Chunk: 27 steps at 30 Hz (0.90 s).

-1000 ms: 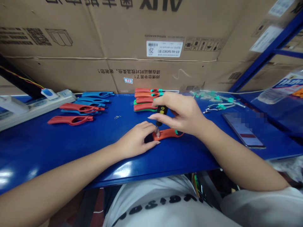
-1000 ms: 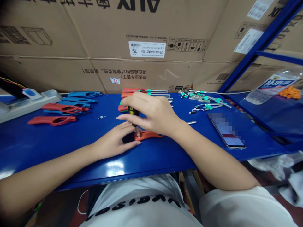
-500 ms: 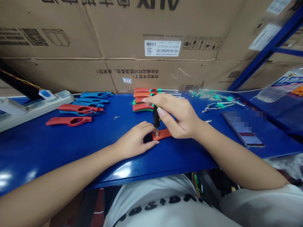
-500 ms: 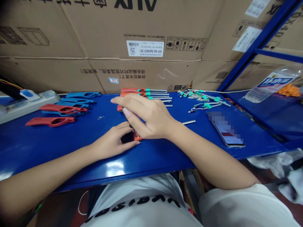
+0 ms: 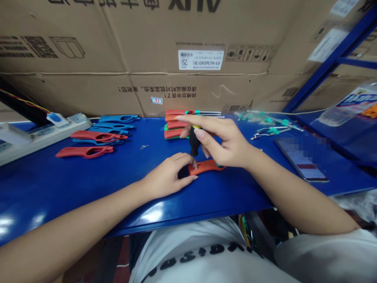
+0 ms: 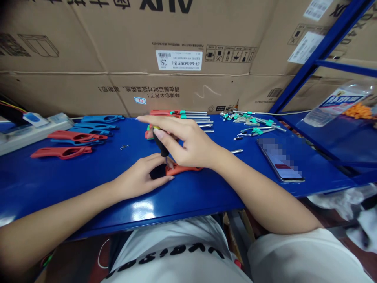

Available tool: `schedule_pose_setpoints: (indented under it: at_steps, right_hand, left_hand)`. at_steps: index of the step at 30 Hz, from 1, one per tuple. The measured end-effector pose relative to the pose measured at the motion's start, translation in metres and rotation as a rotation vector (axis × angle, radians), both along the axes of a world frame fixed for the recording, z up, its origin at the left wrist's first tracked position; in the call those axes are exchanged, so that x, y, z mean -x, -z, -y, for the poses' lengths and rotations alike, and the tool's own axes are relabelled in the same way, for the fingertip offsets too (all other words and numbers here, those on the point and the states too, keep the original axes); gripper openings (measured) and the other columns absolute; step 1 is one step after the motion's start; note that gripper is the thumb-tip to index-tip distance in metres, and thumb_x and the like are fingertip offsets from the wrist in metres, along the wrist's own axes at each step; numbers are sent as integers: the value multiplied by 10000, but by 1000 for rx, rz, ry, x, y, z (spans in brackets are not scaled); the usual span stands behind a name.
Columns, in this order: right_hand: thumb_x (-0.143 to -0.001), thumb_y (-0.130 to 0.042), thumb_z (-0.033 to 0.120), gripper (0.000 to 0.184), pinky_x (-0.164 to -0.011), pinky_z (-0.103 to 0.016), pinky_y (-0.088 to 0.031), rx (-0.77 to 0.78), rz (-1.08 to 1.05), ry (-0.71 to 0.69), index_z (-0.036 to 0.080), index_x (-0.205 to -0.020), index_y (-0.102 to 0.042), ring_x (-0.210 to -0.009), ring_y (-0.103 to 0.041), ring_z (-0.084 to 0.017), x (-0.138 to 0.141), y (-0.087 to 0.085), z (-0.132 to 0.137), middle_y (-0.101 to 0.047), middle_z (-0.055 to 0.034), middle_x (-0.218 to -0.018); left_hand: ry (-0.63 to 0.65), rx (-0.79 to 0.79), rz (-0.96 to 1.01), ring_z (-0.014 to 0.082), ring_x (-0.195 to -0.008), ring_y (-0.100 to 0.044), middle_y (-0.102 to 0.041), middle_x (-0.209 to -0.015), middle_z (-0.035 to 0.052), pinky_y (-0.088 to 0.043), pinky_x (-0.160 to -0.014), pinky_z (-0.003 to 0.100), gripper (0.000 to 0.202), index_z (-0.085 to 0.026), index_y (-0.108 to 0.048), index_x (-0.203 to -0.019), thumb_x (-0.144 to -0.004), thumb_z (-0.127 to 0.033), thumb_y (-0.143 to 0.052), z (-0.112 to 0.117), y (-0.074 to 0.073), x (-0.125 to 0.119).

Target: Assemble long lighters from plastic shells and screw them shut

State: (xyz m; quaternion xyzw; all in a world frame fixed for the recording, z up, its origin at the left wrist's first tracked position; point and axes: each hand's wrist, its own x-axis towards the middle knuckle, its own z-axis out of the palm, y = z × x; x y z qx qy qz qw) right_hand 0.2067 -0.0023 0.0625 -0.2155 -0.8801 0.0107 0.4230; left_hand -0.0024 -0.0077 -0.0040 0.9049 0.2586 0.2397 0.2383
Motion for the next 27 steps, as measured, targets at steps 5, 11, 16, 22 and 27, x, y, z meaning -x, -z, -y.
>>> schedule_pose_setpoints:
  at_steps: [5, 11, 16, 22, 27]
  right_hand:
    - [-986, -577, 434, 319, -862, -307, -550, -69, 7, 149, 166, -1100, -706, -959, -714, -192, 1, -1, -3, -763, -79, -1033]
    - [-1065, -344, 275, 403, -936, -338, -542, 110, 70, 70, 177, -1410, -527, -1111, -675, -179, 1, -3, 2, -694, -92, -1277]
    - [-989, -563, 465, 349, -903, -336, -545, 61, 70, 67, 192, -1186, -656, -1014, -694, -197, 2, -6, 4, -739, -64, -1119]
    - [-1068, -360, 288, 368, -940, -353, -531, 177, 99, 92, 180, -1370, -539, -1079, -672, -184, 3, -10, 10, -698, -87, -1232]
    - [-1036, -478, 317, 277, -877, -303, -540, 143, 69, 8, 179, -1228, -623, -991, -683, -162, 3, -9, 8, -722, -60, -1167]
  left_hand:
    - [6, 37, -15, 209, -1049, -634, -664, -1116, 53, -507, -954, 340, 222, -192, -608, -1124, -912, -226, -664, 1, -1, -1]
    - [0, 1, -19, 219, -1014, -653, -674, -1092, 65, -525, -932, 347, 250, -185, -605, -1162, -928, -258, -651, 1, 1, 0]
    - [0, -18, -28, 232, -1089, -642, -669, -1164, 77, -512, -980, 366, 281, -189, -601, -1205, -944, -286, -638, -1, 5, 0]
    - [8, -11, -26, 214, -1052, -644, -670, -1108, 64, -518, -965, 339, 242, -181, -619, -1175, -948, -264, -628, -1, 4, -1]
    - [-10, -19, -31, 228, -1076, -641, -666, -1146, 82, -513, -977, 354, 276, -175, -631, -1194, -944, -292, -635, -1, 6, -1]
